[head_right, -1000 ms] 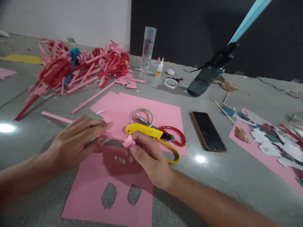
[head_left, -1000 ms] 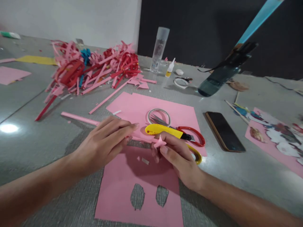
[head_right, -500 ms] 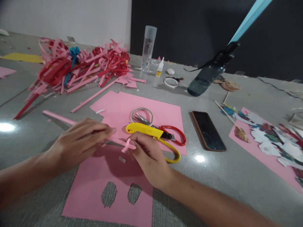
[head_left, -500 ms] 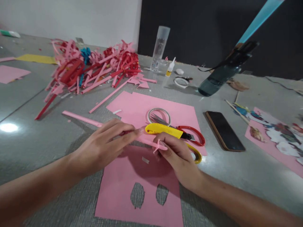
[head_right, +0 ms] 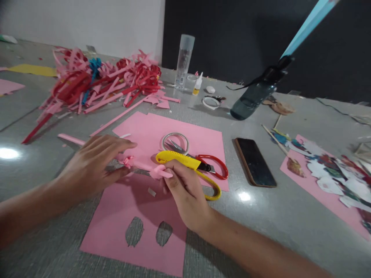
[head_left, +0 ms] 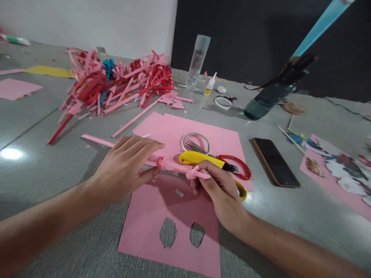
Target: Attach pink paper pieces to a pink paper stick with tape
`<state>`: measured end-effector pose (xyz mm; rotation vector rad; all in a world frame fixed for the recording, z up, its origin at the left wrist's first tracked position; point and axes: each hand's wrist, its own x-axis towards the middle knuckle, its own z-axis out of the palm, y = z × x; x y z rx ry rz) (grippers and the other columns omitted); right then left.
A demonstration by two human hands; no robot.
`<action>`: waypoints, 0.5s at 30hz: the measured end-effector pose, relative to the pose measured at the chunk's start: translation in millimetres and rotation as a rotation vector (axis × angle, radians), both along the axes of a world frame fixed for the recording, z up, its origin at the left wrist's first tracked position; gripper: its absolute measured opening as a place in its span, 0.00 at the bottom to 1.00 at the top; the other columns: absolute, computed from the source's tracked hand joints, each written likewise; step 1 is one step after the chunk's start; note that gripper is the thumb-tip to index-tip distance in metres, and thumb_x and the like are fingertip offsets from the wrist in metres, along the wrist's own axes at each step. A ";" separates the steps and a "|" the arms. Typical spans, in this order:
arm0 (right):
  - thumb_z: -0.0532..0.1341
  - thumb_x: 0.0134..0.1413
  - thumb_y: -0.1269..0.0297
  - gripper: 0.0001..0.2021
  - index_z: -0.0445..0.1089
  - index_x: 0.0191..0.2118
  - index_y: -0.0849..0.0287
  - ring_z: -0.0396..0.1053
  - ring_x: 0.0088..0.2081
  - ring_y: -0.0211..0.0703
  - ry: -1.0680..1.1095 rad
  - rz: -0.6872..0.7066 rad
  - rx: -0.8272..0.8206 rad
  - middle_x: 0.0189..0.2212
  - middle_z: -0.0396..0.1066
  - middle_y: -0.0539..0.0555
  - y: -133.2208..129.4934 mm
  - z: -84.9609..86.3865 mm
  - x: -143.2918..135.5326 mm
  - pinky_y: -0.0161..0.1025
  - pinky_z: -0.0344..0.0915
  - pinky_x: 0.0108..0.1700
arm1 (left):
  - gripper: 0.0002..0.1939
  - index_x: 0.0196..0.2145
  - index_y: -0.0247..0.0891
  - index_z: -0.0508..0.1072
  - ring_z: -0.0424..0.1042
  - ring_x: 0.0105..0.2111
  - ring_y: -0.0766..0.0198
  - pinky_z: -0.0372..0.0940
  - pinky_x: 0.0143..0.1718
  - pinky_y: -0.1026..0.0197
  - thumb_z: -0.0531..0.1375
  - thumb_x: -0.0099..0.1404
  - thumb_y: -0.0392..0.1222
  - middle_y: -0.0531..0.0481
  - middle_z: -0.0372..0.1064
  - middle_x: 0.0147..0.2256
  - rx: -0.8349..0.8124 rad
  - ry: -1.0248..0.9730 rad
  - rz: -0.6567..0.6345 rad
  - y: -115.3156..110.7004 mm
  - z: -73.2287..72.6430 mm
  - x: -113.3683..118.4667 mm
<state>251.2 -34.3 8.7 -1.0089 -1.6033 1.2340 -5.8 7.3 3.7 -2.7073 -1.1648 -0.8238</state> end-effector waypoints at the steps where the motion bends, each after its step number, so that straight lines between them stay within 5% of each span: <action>1: 0.54 0.74 0.61 0.15 0.69 0.33 0.57 0.62 0.29 0.37 0.015 0.000 -0.003 0.27 0.66 0.48 0.2 -0.2 0.2 0.37 0.58 0.33 | 0.13 0.53 0.38 0.71 0.76 0.48 0.49 0.66 0.50 0.48 0.59 0.73 0.41 0.42 0.78 0.48 -0.018 0.015 0.000 1.6 0.1 -1.3; 7: 0.57 0.72 0.64 0.12 0.68 0.33 0.57 0.61 0.27 0.35 0.103 0.053 -0.047 0.24 0.65 0.47 1.3 0.6 -1.3 0.35 0.57 0.30 | 0.09 0.44 0.39 0.72 0.74 0.39 0.52 0.63 0.41 0.52 0.56 0.69 0.31 0.46 0.77 0.40 -0.014 0.073 -0.070 -0.8 -0.6 3.9; 15: 0.57 0.72 0.67 0.10 0.67 0.34 0.56 0.64 0.28 0.34 -0.012 0.095 0.012 0.26 0.68 0.46 0.9 -0.3 -4.0 0.35 0.59 0.32 | 0.22 0.61 0.38 0.67 0.71 0.38 0.52 0.59 0.41 0.52 0.55 0.76 0.50 0.46 0.75 0.41 0.001 0.060 -0.148 -9.5 2.6 14.0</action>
